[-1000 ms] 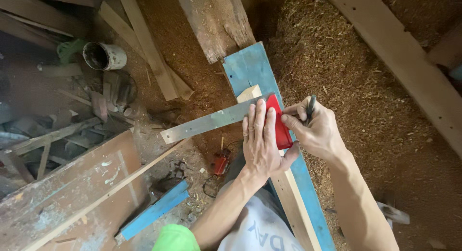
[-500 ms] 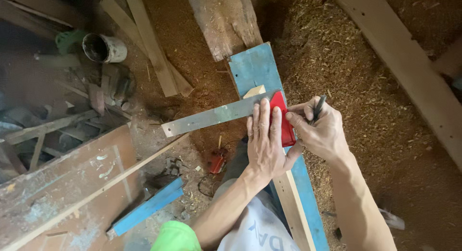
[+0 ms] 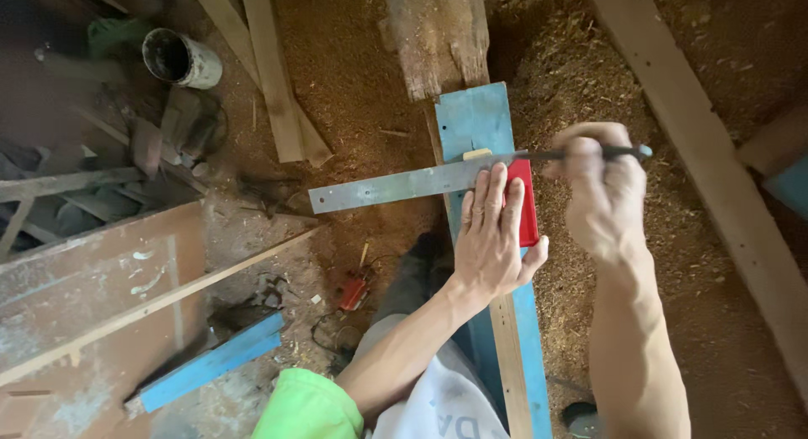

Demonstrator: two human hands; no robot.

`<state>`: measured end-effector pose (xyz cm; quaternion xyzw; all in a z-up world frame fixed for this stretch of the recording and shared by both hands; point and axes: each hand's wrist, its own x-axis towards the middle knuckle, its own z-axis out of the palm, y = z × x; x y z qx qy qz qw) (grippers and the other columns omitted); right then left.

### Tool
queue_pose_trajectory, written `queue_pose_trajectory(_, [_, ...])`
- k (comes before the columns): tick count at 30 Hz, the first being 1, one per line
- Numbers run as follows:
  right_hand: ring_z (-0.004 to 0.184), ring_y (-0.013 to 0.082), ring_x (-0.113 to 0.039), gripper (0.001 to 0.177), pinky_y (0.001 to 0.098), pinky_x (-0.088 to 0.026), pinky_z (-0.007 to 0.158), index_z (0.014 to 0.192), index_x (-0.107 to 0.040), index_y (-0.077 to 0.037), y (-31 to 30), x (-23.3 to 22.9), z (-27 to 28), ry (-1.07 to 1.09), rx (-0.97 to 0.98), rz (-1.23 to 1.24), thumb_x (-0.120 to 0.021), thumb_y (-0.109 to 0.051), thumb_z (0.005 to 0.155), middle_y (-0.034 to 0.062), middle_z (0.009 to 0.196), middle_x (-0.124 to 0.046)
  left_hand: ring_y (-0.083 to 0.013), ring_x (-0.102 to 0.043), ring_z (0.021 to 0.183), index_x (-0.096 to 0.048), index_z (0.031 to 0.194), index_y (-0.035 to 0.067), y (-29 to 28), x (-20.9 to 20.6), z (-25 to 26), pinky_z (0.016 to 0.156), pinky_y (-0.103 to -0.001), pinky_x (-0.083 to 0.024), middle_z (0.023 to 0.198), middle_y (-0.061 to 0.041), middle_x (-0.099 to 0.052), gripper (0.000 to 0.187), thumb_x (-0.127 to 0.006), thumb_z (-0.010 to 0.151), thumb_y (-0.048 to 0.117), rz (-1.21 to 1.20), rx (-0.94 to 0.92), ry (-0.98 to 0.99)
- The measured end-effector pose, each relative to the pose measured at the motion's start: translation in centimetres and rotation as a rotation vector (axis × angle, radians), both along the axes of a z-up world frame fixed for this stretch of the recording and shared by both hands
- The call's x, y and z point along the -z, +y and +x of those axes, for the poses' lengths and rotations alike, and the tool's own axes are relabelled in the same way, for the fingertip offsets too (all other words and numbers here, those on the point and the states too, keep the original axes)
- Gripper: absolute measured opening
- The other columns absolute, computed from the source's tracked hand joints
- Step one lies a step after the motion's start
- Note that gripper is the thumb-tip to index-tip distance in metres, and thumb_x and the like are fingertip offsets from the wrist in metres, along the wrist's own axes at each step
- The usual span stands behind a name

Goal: The person uses a red try square and a pencil to mark precise lines on a long wooden plank. They repeatedly position the square at different intervals along the plank, draw lines, and occasionally flip the plank to mark the opposite side. The person also briefly handles a smaller wooden strip, placing it on the plank to check alignment.

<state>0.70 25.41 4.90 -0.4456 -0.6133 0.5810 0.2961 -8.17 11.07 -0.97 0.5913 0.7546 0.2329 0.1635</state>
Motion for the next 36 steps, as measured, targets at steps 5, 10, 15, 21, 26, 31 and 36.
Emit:
queue_pose_trajectory(5, [0.078,0.0154,-0.07,0.022,0.0302,-0.057,0.066,0.11,-0.066,-0.001,1.2,0.1,-4.2,-0.286,-0.226,0.044,-0.057,-0.021,0.108,0.0113,0.089,-0.074,-0.0457,-0.019,0.161,-0.029,0.16,-0.006,0.1,0.2,0.1,0.132,-0.056,-0.014,0.17,-0.029,-0.018,0.089,-0.058,0.095,0.048,-0.046,0.013,-0.043])
queue_pose_trajectory(10, [0.081,0.0156,-0.072,0.021,0.0314,-0.062,0.069,0.108,-0.067,-0.002,2.2,-1.0,-4.4,-0.352,-0.232,0.037,-0.058,-0.021,0.108,0.0106,0.095,-0.074,-0.0456,-0.017,0.16,-0.027,0.16,-0.006,0.4,0.5,0.1,0.131,-0.055,-0.01,0.17,-0.03,-0.013,0.09,-0.055,0.095,0.05,-0.045,0.023,-0.037])
queue_pose_trajectory(15, [0.079,0.0198,-0.072,0.023,0.0341,-0.061,0.069,0.106,-0.07,-0.004,2.5,-1.7,-4.4,-0.461,-0.197,-0.044,-0.056,-0.022,0.108,0.0106,0.096,-0.076,-0.0451,-0.016,0.159,-0.028,0.16,-0.005,0.7,0.8,0.3,0.13,-0.054,-0.01,0.17,-0.029,-0.014,0.089,-0.053,0.095,0.051,-0.054,0.008,-0.025])
queue_pose_trajectory(21, [0.077,0.0148,-0.075,0.024,0.0304,-0.062,0.068,0.102,-0.068,-0.004,2.6,-1.3,-5.4,-0.45,-0.231,-0.047,-0.06,-0.027,0.103,0.0119,0.091,-0.077,-0.0451,-0.019,0.159,-0.033,0.157,-0.007,0.8,0.8,0.3,0.131,-0.054,-0.012,0.169,-0.031,-0.018,0.087,-0.054,0.095,0.05,-0.023,0.005,0.005])
queue_pose_trajectory(26, [0.066,0.0239,-0.066,0.026,0.0398,-0.055,0.059,0.096,-0.069,-0.002,4.5,-2.2,-4.2,-0.774,-0.287,0.477,-0.058,-0.024,0.105,0.0151,0.09,-0.071,-0.0448,-0.02,0.159,-0.032,0.158,-0.006,0.9,0.8,0.3,0.131,-0.056,-0.013,0.17,-0.028,-0.018,0.087,-0.057,0.095,0.048,0.02,-0.002,-0.015])
queue_pose_trajectory(31, [0.066,0.0245,-0.06,0.03,0.0407,-0.049,0.06,0.093,-0.059,-0.007,3.6,-1.4,-2.1,-0.86,-0.158,-0.008,-0.056,-0.032,0.11,0.013,0.077,-0.064,-0.046,-0.02,0.157,-0.029,0.157,-0.007,1.1,0.4,-0.1,0.129,-0.057,-0.015,0.168,-0.03,-0.019,0.09,-0.06,0.091,0.047,0.07,-0.013,-0.065])
queue_pose_trajectory(36, [0.078,0.0122,-0.054,0.036,0.0303,-0.043,0.064,0.083,-0.044,-0.011,-3.1,6.6,2.2,-0.08,0.01,-0.254,-0.078,-0.001,0.086,0.0026,0.083,-0.056,-0.0431,-0.028,0.156,-0.036,0.148,0.0,-0.8,1.2,-1.1,0.133,-0.055,-0.025,0.161,-0.026,-0.03,0.072,-0.07,0.099,0.039,0.654,0.006,-0.276])
